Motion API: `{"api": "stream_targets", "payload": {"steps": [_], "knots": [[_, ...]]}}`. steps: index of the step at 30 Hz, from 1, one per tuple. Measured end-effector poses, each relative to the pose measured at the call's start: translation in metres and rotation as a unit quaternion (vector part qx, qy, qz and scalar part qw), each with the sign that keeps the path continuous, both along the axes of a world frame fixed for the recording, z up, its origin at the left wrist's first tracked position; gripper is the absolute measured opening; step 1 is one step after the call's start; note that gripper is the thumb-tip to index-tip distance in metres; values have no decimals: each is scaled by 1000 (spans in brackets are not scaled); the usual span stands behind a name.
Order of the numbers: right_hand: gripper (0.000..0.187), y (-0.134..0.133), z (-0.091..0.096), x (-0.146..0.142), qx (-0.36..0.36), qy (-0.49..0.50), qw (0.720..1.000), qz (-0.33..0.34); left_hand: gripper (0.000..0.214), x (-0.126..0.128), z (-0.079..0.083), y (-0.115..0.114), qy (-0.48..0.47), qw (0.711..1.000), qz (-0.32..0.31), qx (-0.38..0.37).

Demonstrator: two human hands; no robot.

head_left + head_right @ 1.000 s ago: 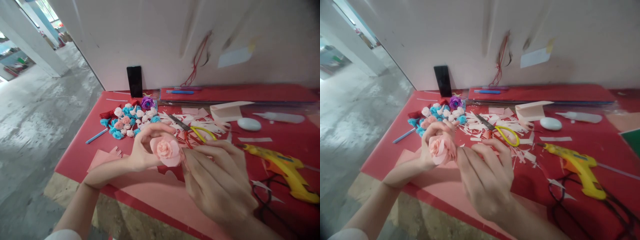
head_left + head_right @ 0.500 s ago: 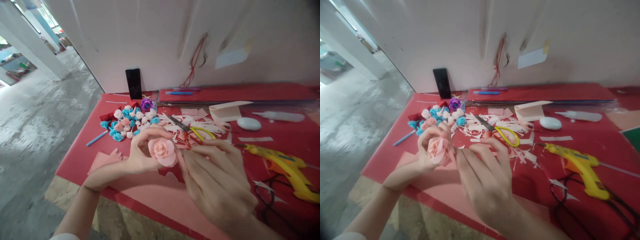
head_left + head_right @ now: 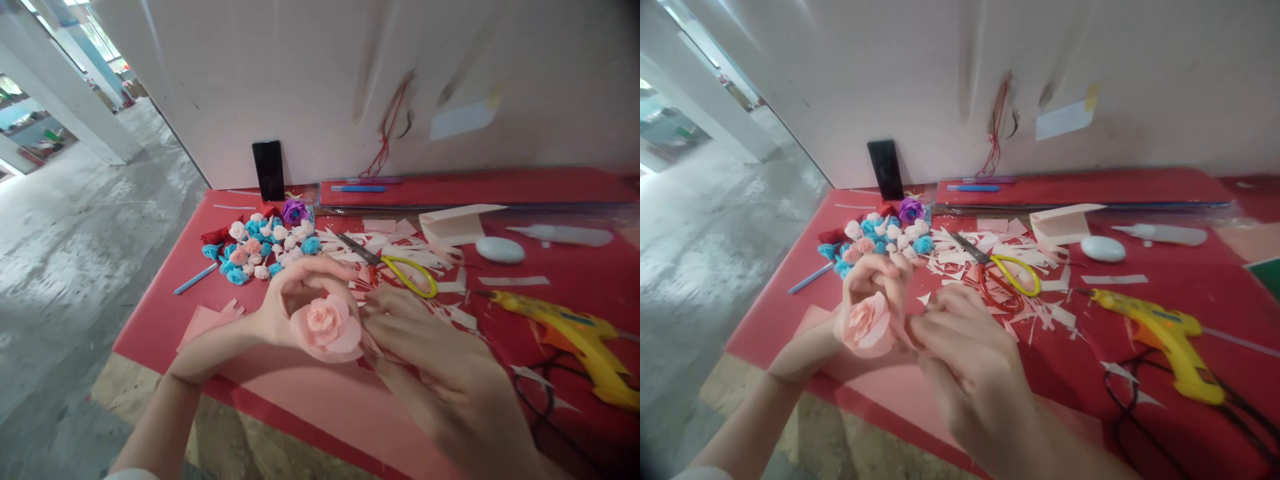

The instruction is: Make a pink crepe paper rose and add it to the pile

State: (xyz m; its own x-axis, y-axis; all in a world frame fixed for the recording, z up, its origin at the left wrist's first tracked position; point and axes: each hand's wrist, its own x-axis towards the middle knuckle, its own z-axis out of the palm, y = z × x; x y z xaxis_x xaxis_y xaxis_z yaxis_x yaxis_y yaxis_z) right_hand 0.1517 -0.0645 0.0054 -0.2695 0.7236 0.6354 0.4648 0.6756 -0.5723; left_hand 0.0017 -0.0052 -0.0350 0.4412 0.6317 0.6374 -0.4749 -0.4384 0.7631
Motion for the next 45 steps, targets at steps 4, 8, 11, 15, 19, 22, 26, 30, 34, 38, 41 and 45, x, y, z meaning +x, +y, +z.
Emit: {"api": "stream_targets", "payload": {"steps": [4,8,11,15,19,22,26,30,34,38,41,45], "knots": [[30,0,0,-1,10,6,1000,-9,29,1,0,3,10,999,24,22],[19,-3,-4,-2,63,-53,995,-60,28,4,-5,4,-12,996,66,51],[12,-5,-10,-1,160,-142,972,-101,26,6,-5,3,-29,993,105,52],[16,-4,-17,-1,223,-194,949,-113,25,10,-1,-1,-46,982,171,66],[23,-1,-22,-1,242,-175,946,-127,22,12,-2,-6,-63,962,248,101],[19,3,-23,-1,249,-167,946,-122,16,11,-3,-9,-44,956,272,101],[19,6,-25,-1,227,-112,959,-128,19,9,0,-9,-7,961,271,57],[20,8,-29,1,210,-107,965,-112,27,9,3,-8,-9,964,266,21],[26,10,-28,2,177,-87,975,-98,24,7,4,-7,1,968,251,17],[28,12,-23,2,85,-34,994,-62,25,4,6,-6,27,974,222,-24],[33,14,-17,4,-4,0,999,-39,28,2,8,-5,35,981,171,-85],[36,18,-10,7,-92,61,993,38,29,2,9,-6,38,975,86,-199]]}}
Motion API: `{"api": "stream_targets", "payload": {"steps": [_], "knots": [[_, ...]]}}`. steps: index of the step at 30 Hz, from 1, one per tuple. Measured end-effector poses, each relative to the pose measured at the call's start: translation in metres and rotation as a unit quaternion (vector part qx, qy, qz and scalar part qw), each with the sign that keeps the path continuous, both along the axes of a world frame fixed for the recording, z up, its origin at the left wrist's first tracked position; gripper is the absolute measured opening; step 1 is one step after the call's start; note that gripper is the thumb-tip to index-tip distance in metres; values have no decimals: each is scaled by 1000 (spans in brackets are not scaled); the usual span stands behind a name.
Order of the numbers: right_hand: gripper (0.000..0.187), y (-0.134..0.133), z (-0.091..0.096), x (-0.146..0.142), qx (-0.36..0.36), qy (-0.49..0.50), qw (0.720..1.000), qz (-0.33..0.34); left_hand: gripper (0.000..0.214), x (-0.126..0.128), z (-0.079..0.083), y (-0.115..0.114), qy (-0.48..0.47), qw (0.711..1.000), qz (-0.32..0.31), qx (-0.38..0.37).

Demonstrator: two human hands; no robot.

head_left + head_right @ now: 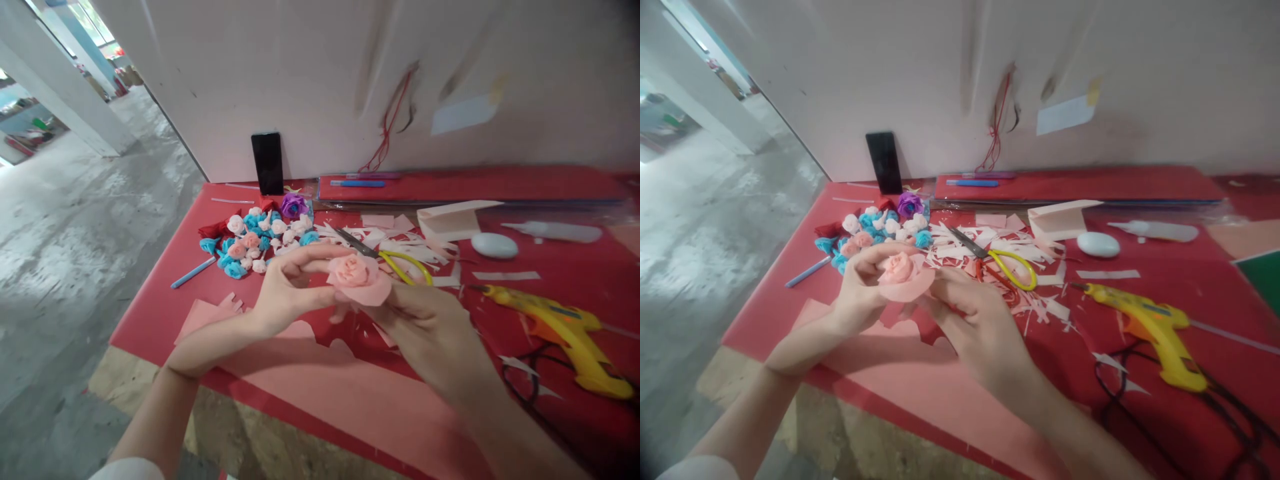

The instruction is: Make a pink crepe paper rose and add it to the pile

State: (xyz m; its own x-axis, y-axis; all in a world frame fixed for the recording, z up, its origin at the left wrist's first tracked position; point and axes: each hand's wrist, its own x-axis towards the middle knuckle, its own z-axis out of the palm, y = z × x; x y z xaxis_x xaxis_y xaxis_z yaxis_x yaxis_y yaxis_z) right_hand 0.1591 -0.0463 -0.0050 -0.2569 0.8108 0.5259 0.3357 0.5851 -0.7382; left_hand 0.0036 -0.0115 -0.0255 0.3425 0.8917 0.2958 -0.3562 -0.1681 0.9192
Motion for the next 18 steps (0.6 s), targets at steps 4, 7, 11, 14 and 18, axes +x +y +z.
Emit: {"api": "stream_targets", "payload": {"steps": [4,7,11,14,18], "knots": [[36,2,1,2,-123,34,990,59,29,1,1,0,-56,990,-74,-106],[38,1,2,0,-172,48,983,49,28,3,1,2,-99,976,-111,-160],[33,-2,-2,-4,-103,16,994,-9,25,5,-2,4,-121,977,-92,-152],[22,-5,-9,-7,2,-46,997,-68,25,7,-5,5,-127,982,-61,-124],[14,-7,-19,-14,138,-131,971,-148,31,10,-10,3,-92,994,28,-55]]}}
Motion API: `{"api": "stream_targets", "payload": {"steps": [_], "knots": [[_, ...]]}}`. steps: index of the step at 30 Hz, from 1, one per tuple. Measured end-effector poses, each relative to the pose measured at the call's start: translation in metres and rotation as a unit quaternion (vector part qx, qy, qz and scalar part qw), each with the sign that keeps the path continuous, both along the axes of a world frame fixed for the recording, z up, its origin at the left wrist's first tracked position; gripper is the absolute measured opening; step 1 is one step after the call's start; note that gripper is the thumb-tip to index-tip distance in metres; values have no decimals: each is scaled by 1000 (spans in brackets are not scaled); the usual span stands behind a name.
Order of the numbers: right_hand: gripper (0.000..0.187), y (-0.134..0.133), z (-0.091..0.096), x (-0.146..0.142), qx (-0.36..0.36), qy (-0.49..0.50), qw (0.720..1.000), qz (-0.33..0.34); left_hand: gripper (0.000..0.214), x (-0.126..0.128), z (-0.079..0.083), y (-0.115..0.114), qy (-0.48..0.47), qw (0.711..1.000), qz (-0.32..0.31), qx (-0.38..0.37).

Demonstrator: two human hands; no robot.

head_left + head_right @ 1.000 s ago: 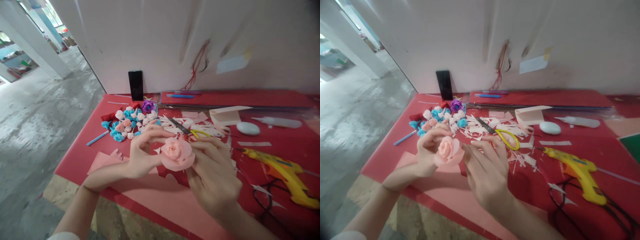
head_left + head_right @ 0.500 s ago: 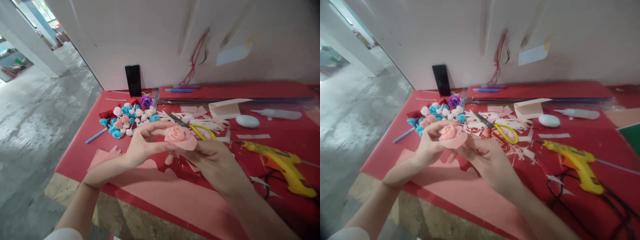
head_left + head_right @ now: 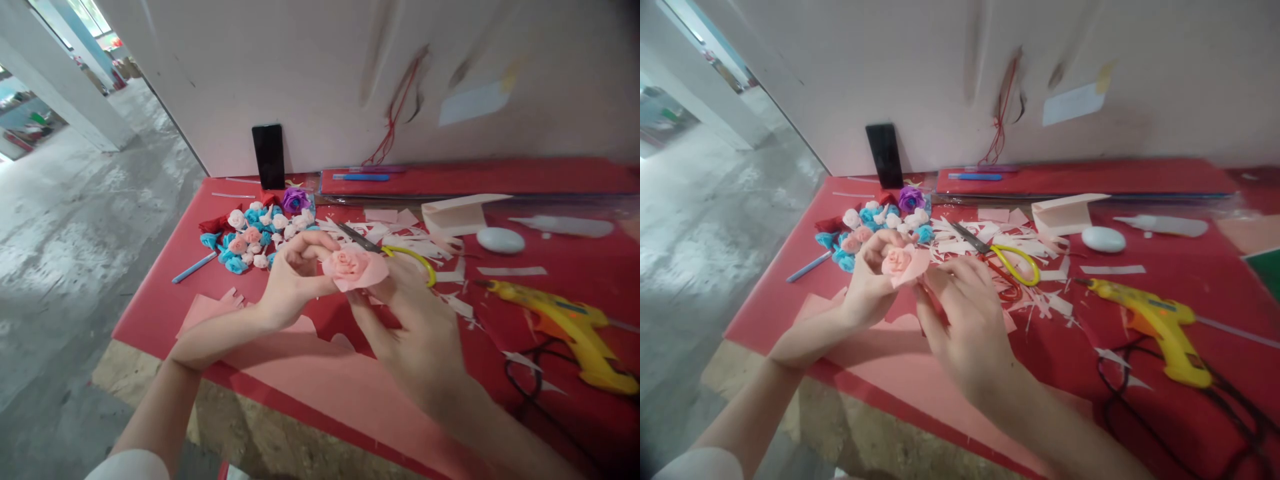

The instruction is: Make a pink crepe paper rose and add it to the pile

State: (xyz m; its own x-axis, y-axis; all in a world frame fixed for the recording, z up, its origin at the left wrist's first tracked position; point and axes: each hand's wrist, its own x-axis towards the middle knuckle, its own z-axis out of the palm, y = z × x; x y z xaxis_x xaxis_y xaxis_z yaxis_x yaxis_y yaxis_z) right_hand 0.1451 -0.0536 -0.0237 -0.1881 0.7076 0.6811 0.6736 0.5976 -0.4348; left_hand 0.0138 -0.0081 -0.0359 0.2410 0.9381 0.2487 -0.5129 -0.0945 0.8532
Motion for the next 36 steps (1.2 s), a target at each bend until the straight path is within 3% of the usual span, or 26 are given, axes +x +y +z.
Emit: {"api": "stream_targets", "payload": {"steps": [4,7,10,13,15,18,22,24,26,31,36], "knots": [[14,2,-7,-7,101,-58,991,-62,39,1,-4,-3,45,997,59,32],[19,2,-9,-7,115,-78,987,-83,43,0,-5,-2,65,995,63,34],[19,2,-6,-3,51,-31,996,-61,49,-2,-4,2,89,996,18,12],[26,2,5,2,-97,76,992,15,43,-3,0,5,70,995,-64,-41],[31,3,13,5,-221,156,959,86,34,-4,3,5,39,991,-117,-58],[33,7,17,9,-369,245,880,174,31,-6,7,3,24,986,-146,-72],[31,14,7,14,-450,335,777,285,35,-8,11,3,27,982,-153,-108],[29,16,4,16,-468,348,751,311,34,-9,13,3,31,983,-143,-110],[30,17,4,16,-464,332,762,306,34,-9,14,2,41,988,-111,-102],[40,13,13,10,-397,224,861,224,38,-8,8,-1,57,996,-36,-50],[26,7,7,2,-239,140,956,94,42,-5,-2,0,76,996,51,9]]}}
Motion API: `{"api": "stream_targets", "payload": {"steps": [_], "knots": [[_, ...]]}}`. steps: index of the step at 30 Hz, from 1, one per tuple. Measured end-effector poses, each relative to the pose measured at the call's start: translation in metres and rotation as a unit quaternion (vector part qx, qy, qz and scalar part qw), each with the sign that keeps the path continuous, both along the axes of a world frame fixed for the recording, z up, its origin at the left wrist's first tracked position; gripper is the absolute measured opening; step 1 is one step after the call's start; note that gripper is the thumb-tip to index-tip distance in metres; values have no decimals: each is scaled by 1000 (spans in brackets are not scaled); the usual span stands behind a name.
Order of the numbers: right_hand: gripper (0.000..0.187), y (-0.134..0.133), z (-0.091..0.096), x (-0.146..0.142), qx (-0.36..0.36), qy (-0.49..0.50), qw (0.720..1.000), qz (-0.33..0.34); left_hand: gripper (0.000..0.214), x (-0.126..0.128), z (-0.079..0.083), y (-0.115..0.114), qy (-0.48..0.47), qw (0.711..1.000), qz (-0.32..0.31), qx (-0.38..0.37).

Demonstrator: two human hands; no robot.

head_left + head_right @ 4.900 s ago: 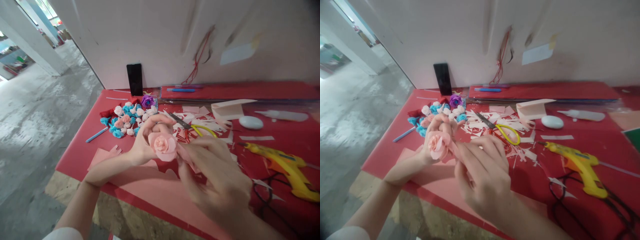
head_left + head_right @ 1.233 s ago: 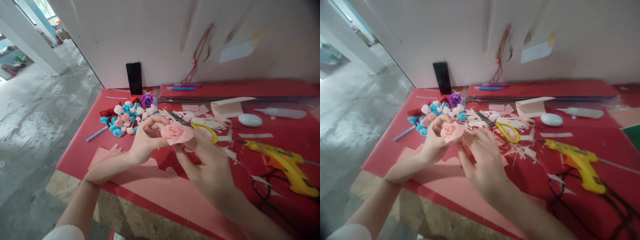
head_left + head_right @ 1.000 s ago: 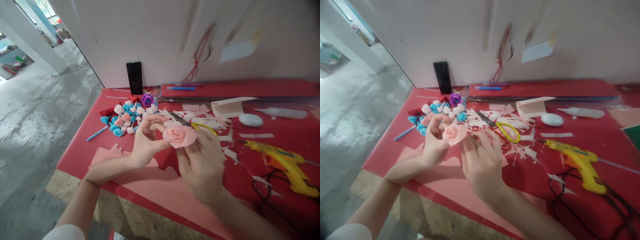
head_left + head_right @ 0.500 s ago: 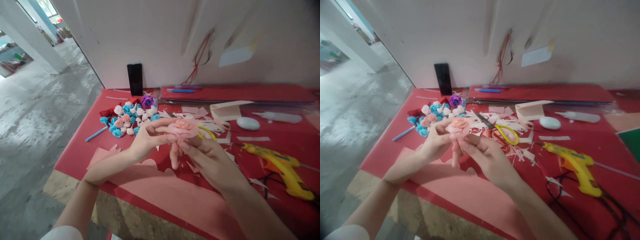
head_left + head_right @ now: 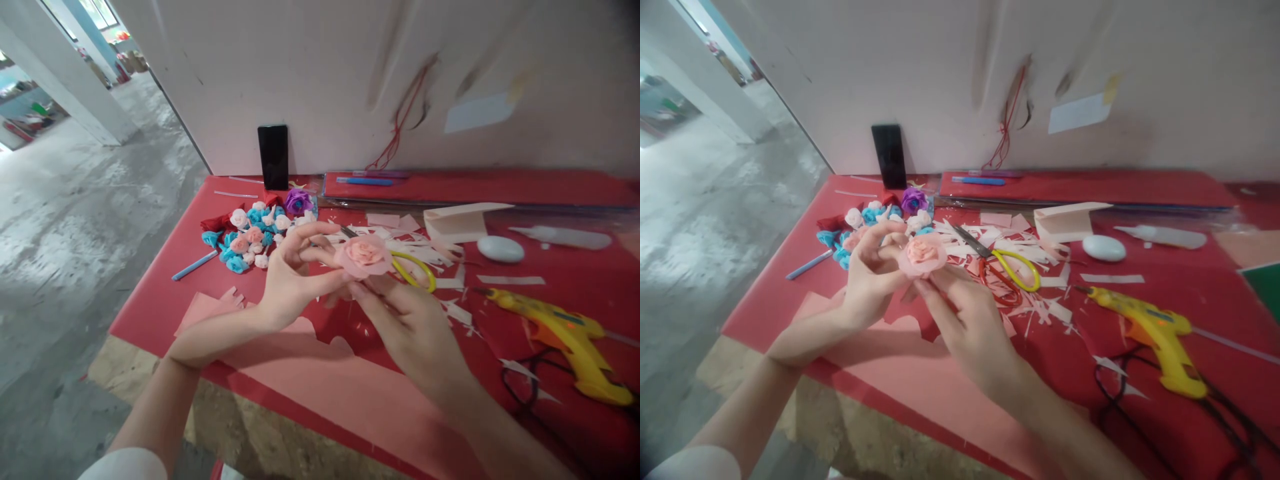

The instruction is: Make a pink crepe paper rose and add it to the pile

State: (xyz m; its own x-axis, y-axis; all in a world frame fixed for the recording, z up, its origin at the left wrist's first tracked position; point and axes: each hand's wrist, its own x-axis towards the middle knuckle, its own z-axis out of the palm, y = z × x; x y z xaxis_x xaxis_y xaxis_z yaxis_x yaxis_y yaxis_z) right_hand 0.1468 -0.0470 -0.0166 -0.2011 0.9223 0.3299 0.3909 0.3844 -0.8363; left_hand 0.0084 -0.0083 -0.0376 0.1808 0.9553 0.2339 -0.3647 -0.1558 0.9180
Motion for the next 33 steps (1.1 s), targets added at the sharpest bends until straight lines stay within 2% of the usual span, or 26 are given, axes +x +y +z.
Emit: {"api": "stream_targets", "payload": {"steps": [2,4,6,8,12,15,17,19,22,25,29,33], "knots": [[21,-1,-8,-3,96,-58,992,-59,43,1,-3,1,-6,1000,4,9],[19,0,-14,-5,175,-123,971,-105,44,3,-4,2,-10,1000,5,16],[19,0,-18,-5,222,-173,951,-131,45,4,-5,3,-6,1000,-12,10],[21,0,-16,-2,237,-198,941,-136,48,4,-4,4,9,999,-53,-3],[22,-3,-5,9,223,-231,943,-88,53,-7,2,15,37,990,-132,29],[27,-8,-1,19,210,-279,936,-36,36,-21,10,26,50,979,-175,89],[27,-13,-1,24,193,-300,934,2,23,-29,19,30,112,961,-223,117],[27,-17,-2,26,173,-307,935,32,21,-33,29,29,196,935,-265,132],[29,-19,-2,26,168,-302,936,68,20,-32,39,23,255,909,-319,90],[28,-18,-1,23,176,-292,937,79,16,-28,42,19,253,895,-367,11],[27,-19,-2,22,187,-283,937,79,21,-25,39,18,246,900,-361,-4],[26,-22,-4,22,154,-274,944,100,17,-26,39,18,240,896,-374,-9]]}}
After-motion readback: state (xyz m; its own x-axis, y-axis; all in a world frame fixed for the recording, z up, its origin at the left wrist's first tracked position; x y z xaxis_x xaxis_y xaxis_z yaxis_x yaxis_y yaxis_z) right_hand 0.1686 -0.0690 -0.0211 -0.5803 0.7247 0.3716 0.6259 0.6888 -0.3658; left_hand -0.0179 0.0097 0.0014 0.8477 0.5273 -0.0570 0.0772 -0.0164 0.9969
